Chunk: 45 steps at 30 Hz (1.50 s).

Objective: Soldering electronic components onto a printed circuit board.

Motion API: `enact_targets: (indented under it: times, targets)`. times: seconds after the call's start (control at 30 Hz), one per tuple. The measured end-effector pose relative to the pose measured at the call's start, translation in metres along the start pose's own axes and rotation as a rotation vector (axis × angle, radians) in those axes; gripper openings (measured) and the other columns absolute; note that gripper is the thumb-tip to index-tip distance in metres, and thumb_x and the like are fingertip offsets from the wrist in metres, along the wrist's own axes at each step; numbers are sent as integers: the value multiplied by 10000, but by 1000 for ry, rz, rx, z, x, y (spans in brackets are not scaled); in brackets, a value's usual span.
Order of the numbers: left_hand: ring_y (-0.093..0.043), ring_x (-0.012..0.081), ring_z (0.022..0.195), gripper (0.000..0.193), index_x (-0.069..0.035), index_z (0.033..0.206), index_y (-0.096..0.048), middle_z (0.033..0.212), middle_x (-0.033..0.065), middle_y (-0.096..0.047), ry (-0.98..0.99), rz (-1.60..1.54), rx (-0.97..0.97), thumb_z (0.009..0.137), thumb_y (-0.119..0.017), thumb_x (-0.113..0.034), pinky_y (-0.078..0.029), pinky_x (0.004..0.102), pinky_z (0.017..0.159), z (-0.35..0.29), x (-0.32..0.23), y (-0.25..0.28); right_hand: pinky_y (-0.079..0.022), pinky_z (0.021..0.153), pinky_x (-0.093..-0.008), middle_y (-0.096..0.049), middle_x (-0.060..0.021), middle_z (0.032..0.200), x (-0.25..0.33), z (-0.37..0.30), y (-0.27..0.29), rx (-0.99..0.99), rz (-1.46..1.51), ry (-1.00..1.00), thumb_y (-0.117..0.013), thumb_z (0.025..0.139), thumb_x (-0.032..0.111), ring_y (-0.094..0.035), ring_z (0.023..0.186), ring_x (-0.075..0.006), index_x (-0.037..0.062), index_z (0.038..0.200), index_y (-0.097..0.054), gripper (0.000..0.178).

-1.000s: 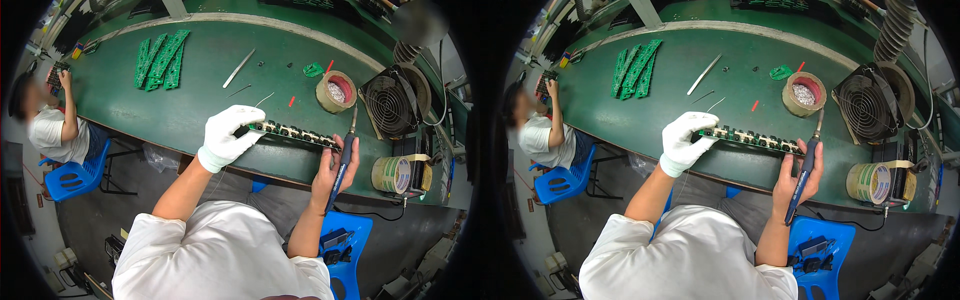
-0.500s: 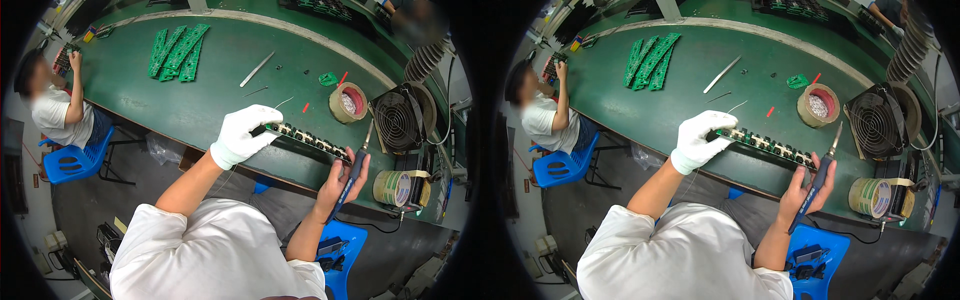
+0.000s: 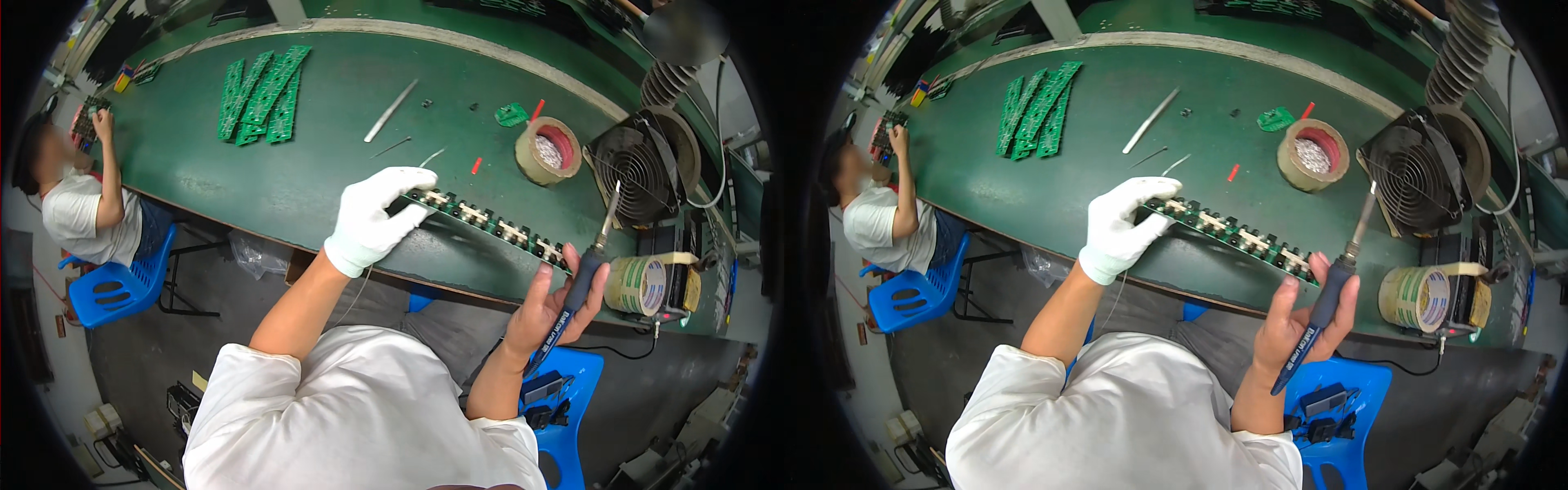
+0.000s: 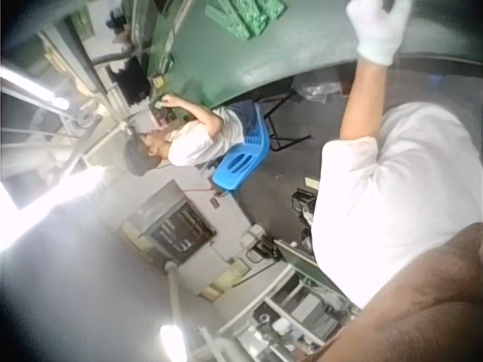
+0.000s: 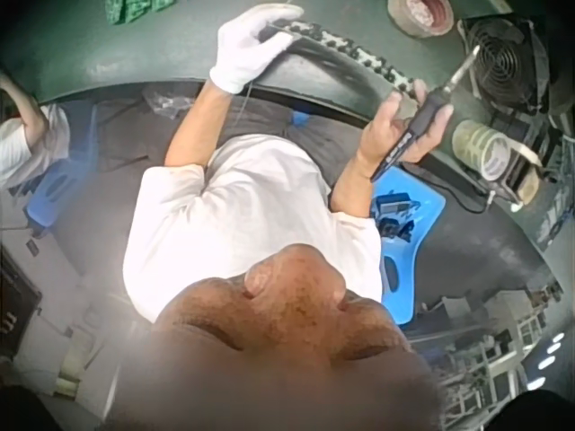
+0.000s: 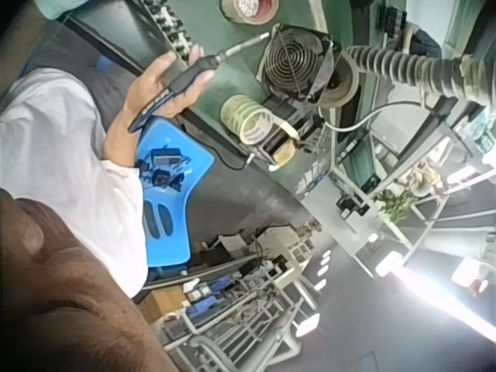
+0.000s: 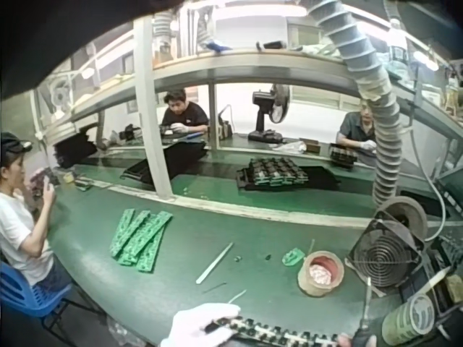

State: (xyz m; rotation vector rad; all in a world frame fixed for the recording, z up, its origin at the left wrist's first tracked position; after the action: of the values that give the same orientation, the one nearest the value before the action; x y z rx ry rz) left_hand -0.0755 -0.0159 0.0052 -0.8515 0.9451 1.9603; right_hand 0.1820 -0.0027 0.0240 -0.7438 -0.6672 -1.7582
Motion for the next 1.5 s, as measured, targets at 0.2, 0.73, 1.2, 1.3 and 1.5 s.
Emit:
enact_targets:
  times: [0.2,0.73,1.2,1.3,1.5]
  targets:
    - [-678,228,950,393,25,1083,-699,1110,136,-713,110,48,16,692,-665,51,-523,285,873,-1,10,0,-458,1006,-369,-660,-170,1191,1,-2,-5,42,1,6,-612,822,-118,-632,1089,-249,67,1464,-372,710]
    - [-667,200,871,343,14,1092,-695,1077,107,-710,220,70,42,750,-699,-6,-514,270,812,1,9,-8,-468,1006,-375,-675,-154,1158,5,2,-4,61,-19,85,-642,786,-143,-638,1067,-237,69,1446,-392,737]
    - [-671,207,897,360,21,1086,-696,1080,114,-707,186,83,0,726,-689,33,-522,275,842,1,5,-3,-480,1006,-379,-667,-159,1172,-7,0,-4,38,-24,-4,-629,782,-154,-641,1082,-247,48,1440,-397,726]
    - [-671,210,902,367,21,1085,-696,1086,121,-706,108,78,-16,718,-684,45,-522,277,850,1,6,-2,-488,999,-381,-664,-163,1176,-10,-1,-4,39,-6,0,-625,785,-156,-642,1089,-254,47,1441,-393,725]
    - [-664,201,901,361,29,1088,-692,1085,134,-699,-18,-48,-63,728,-691,53,-531,279,847,0,1,1,-511,974,-384,-660,-171,1181,-18,-1,-2,44,6,17,-621,787,-158,-655,1084,-269,41,1446,-382,729]
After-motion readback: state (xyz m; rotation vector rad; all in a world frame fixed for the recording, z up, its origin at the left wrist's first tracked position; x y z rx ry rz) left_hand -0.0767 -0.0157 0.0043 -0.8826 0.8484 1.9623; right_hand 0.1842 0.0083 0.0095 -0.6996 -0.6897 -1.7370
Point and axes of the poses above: each hand's wrist, its own z-axis towards the middle knuckle, its own y-axis out of the back of the hand, x = y × z, the point moved 7 cm from there along z, towards the middle knuckle
